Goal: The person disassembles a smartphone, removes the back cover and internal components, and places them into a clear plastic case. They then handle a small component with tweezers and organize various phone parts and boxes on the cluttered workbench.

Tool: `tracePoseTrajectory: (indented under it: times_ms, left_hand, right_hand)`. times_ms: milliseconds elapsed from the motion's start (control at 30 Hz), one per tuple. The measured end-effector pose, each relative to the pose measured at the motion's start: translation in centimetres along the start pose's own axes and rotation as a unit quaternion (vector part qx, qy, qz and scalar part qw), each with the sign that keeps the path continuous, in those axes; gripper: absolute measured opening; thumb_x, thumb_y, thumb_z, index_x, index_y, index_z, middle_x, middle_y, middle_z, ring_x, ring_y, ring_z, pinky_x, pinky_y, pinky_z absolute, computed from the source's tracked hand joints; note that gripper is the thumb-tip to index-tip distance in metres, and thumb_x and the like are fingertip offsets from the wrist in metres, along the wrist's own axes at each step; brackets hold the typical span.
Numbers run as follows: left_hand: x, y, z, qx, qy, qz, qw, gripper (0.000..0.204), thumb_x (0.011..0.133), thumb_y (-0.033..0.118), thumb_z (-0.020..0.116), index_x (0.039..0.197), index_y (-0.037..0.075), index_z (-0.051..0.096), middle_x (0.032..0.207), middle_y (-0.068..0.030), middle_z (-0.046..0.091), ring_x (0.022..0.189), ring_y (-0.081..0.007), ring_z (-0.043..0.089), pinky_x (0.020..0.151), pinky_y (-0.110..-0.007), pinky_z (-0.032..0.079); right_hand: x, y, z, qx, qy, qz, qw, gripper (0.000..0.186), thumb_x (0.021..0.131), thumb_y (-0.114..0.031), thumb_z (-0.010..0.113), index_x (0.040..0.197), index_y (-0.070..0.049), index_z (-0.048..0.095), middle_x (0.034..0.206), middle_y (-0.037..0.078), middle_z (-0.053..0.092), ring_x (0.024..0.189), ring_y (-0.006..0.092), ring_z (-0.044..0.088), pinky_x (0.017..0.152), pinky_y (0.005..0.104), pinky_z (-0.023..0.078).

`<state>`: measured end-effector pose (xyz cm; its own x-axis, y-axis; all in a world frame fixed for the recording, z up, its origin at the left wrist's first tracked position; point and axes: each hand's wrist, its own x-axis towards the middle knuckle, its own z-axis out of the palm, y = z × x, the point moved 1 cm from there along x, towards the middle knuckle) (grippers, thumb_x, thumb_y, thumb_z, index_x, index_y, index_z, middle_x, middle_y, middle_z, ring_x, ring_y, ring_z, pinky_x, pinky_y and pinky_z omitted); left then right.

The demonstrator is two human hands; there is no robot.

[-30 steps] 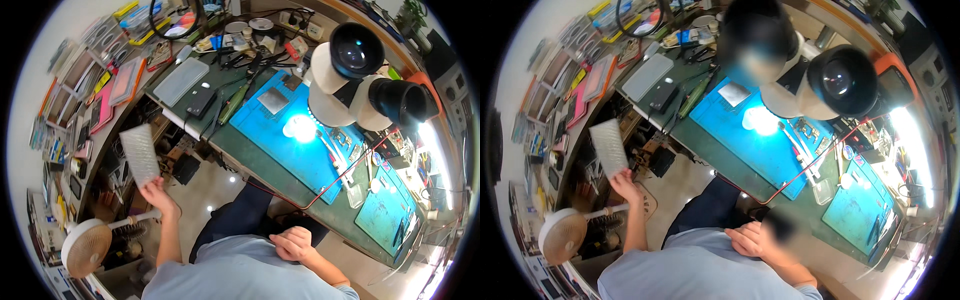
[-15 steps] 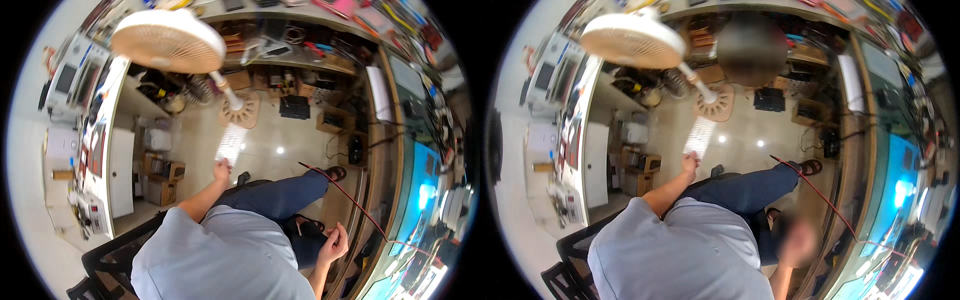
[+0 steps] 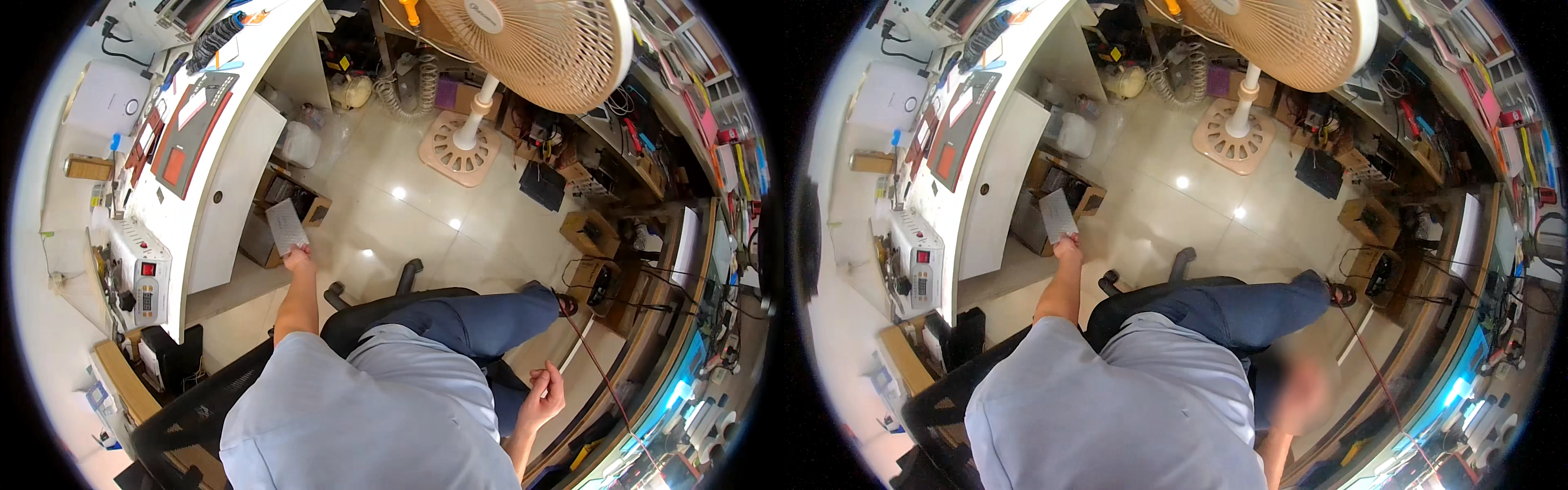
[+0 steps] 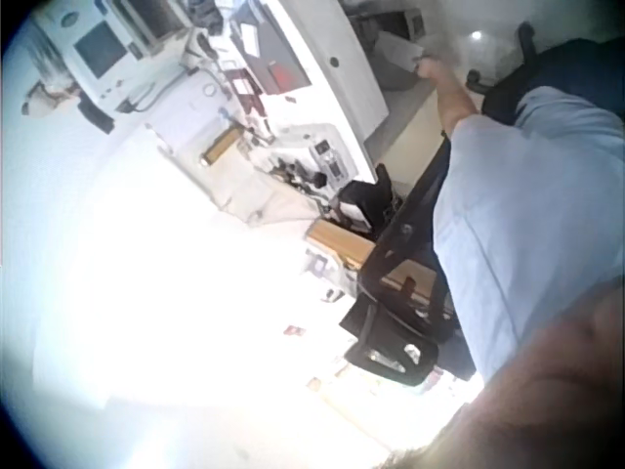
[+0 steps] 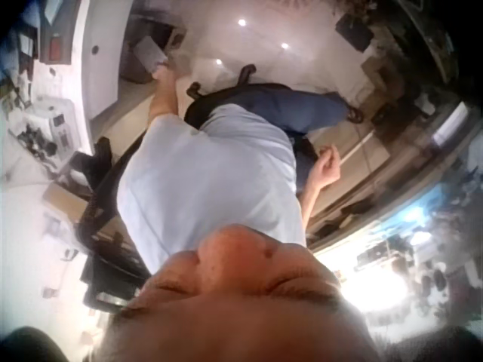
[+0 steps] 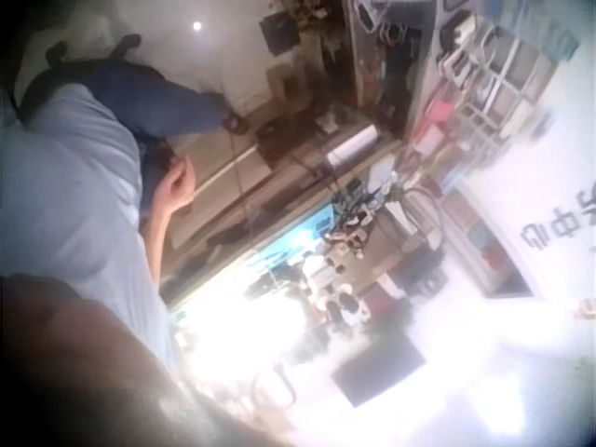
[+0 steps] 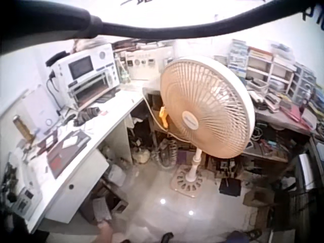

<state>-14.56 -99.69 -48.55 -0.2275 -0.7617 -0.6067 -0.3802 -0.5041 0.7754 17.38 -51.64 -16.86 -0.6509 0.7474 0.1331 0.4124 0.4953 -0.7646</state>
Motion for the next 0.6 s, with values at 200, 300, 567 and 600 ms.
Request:
tracePoseTrajectory:
  times_ms: [200, 300, 567, 600]
  left_hand:
    - [5.3, 3.1, 2.2, -0.106, 0.025, -0.033, 0.994, 0.049, 0.096, 0.015, 0.058, 0.137, 0.001, 0.036, 0.081, -0.0144, 0.066, 0.060, -0.0181, 0.063, 0.050, -0.025, 0.053]
    - [11.8, 4.3, 2.8, -0.125, 0.001, -0.045, 0.991, 0.051, 0.096, 0.021, 0.059, 0.136, 0.000, 0.038, 0.098, -0.0195, 0.065, 0.074, -0.0248, 0.067, 0.060, -0.028, 0.060]
    - [8.9, -4.4, 7.0, 0.094, -0.175, -0.164, 0.966, 0.041, 0.100, 0.033, 0.050, 0.123, -0.001, 0.052, 0.108, -0.0144, 0.060, 0.092, -0.0234, 0.061, 0.082, -0.032, 0.057]
    - [6.1, -5.8, 7.5, 0.155, -0.247, -0.165, 0.942, 0.024, 0.099, 0.024, 0.050, 0.100, 0.002, 0.058, 0.089, -0.0091, 0.060, 0.076, -0.0197, 0.059, 0.070, -0.029, 0.056]
  right_hand:
    - [-1.2, -4.6, 3.4, -0.041, -0.036, 0.034, 0.998, 0.018, 0.096, -0.004, 0.052, 0.106, 0.003, 0.066, 0.076, 0.008, 0.066, 0.067, 0.0115, 0.061, 0.062, 0.0236, 0.051]
    - [-2.2, -3.6, 4.0, -0.068, -0.059, -0.009, 0.996, 0.018, 0.095, -0.003, 0.053, 0.106, 0.004, 0.066, 0.075, 0.009, 0.067, 0.068, 0.0116, 0.062, 0.062, 0.0235, 0.051]
    - [-1.1, -7.1, 4.9, -0.069, -0.070, 0.002, 0.995, 0.014, 0.087, 0.003, 0.059, 0.098, 0.002, 0.067, 0.074, 0.010, 0.068, 0.065, 0.0161, 0.065, 0.060, 0.0263, 0.052]
    - [-1.2, -7.4, 4.6, -0.077, -0.049, 0.029, 0.995, 0.016, 0.083, 0.003, 0.061, 0.097, -0.001, 0.068, 0.072, 0.008, 0.068, 0.065, 0.0227, 0.065, 0.060, 0.0298, 0.051]
